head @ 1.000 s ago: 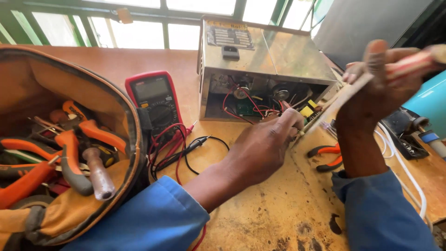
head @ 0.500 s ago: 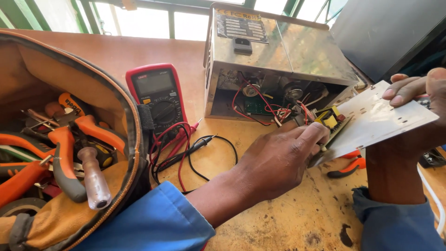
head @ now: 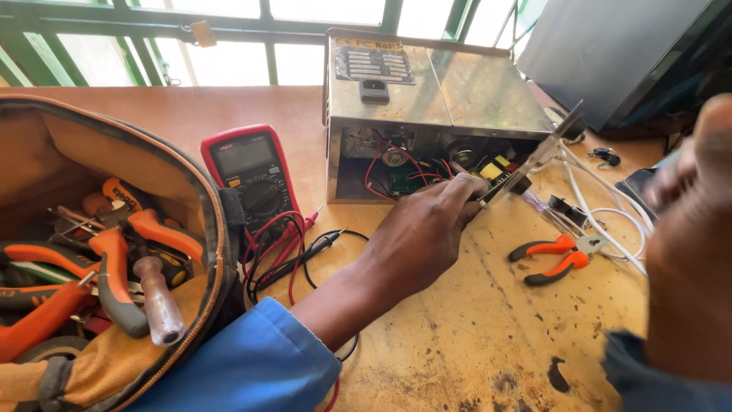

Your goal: Removing a circuit board from a metal electronic enclosure using a screwdriver and hands.

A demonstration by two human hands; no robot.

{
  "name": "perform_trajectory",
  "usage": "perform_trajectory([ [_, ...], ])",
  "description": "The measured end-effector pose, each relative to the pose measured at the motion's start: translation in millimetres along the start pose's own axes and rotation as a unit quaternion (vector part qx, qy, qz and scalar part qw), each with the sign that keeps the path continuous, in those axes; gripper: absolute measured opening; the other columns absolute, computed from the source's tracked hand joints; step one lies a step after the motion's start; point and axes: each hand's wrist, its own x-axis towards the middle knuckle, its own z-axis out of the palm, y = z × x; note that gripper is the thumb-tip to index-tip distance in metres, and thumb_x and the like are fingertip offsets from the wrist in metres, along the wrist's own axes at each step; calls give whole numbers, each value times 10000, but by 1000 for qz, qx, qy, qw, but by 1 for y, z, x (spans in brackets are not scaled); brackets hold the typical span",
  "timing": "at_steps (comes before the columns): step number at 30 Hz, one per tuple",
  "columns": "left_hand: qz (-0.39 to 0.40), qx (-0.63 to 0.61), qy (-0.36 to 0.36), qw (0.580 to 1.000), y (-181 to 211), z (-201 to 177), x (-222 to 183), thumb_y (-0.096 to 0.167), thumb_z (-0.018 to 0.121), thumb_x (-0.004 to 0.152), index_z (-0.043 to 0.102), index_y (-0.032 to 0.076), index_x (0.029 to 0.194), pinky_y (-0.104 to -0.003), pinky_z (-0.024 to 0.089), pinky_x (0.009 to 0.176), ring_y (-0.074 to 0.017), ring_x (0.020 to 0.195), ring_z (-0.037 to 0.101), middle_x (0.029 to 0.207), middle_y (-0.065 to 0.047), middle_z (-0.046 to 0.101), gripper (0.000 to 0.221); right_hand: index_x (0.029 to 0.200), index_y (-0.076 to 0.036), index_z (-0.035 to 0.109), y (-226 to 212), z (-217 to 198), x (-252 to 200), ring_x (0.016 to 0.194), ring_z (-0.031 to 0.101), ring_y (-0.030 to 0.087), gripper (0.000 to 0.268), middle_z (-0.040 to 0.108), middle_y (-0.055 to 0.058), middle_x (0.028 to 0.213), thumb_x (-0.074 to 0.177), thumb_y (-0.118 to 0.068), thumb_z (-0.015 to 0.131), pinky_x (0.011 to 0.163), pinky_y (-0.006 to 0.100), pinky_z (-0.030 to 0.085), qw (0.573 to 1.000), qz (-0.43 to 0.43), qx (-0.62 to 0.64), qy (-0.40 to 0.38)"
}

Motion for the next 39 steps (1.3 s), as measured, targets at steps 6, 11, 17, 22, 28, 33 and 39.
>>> perform_trajectory([
  [6, -69, -60, -12, 996, 12, -13, 3, 113, 546, 1031, 515, 112, 1038, -433, 382, 533, -364, 580, 562, 759, -170, 660, 33, 1190, -88, 507, 142, -126, 49, 486, 389, 150, 473, 463, 30, 687, 1067, -524, 373, 470, 313, 326, 948, 238, 36, -207],
  [11, -38, -68, -5, 997, 7, -11, 6, 140, 549, 1012, 541, 113, 1038, -406, 446, 620, -347, 678, 660, 812, -146, 691, 39, 1362, 60, 720, 110, -157, -63, 676, 644, 311, 655, 704, 199, 840, 799, -273, 673, 723, 392, 464, 868, 473, -81, -127],
  [17, -24, -71, -11, 997, 14, -13, 6, 115, 490, 1043, 528, 101, 1010, -376, 398, 616, -259, 661, 528, 810, -98, 629, 53, 1384, -152, 703, -53, -89, -158, 868, 754, 432, 543, 760, 189, 1079, 866, -4, 773, 917, 551, 642, 895, 341, -287, -15],
  [22, -37, -72, -13, 997, 17, -13, 6, 85, 471, 1031, 524, 104, 1006, -375, 395, 621, -250, 670, 488, 820, -95, 620, 62, 1396, -223, 706, -57, -88, -149, 926, 773, 440, 574, 762, 150, 1127, 853, -61, 798, 987, 576, 664, 870, 387, -303, -40],
  [28, -37, -65, -17, 997, 16, -12, 5, 71, 475, 1036, 512, 105, 1015, -364, 391, 613, -237, 659, 476, 802, -94, 610, 54, 1461, -305, 615, -57, -88, -144, 1071, 740, 456, 638, 694, 100, 1309, 886, -65, 756, 1140, 609, 576, 846, 449, -283, -59],
  [33, -40, -74, -10, 996, 16, -12, 5, 63, 479, 1032, 510, 105, 1002, -359, 387, 611, -218, 664, 429, 785, -80, 576, 60, 1390, -159, 713, -49, -87, -156, 820, 761, 489, 535, 755, 223, 1058, 880, -6, 765, 865, 621, 688, 889, 371, -267, -23],
  [39, -36, -70, -10, 997, 17, -12, 5, 65, 480, 1030, 519, 107, 995, -360, 406, 610, -228, 660, 515, 800, -86, 620, 67, 1421, -144, 661, -50, -81, -166, 962, 697, 451, 571, 702, 201, 1157, 867, -27, 732, 999, 607, 623, 892, 387, -233, -4],
])
